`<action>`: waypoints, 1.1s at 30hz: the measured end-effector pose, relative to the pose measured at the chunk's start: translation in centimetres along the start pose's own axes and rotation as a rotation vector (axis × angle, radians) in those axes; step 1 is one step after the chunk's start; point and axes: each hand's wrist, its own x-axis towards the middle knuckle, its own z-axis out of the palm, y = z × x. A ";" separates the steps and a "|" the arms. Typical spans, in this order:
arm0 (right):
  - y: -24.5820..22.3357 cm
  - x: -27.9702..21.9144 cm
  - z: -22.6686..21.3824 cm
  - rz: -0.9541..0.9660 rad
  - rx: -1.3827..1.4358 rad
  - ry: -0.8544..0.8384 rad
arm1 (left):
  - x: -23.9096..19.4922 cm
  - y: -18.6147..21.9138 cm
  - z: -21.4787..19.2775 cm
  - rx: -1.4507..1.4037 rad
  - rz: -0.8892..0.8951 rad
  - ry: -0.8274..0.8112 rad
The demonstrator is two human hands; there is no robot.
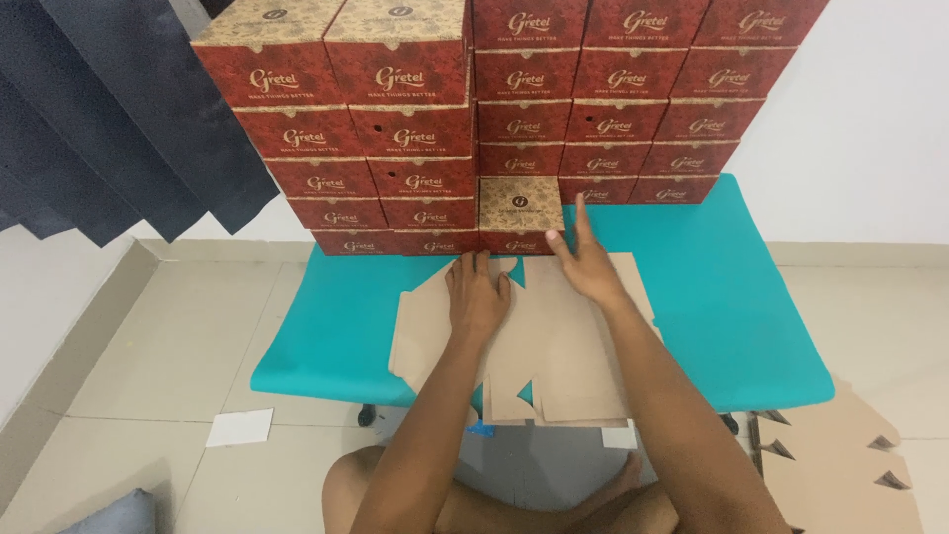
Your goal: Folding cardboard templates into small boxes and stacking them on a low table.
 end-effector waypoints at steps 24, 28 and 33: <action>2.7 -16.4 -5.3 -0.215 -0.346 -0.501 | -15.0 4.1 -13.8 -0.242 0.300 -0.657; 0.2 -16.4 -6.1 -0.138 -0.283 -0.395 | -14.2 3.0 -13.2 -0.347 0.195 -0.579; 0.7 -16.5 -5.6 -0.051 -0.195 -0.210 | -14.6 1.9 -12.5 -0.133 0.362 -0.419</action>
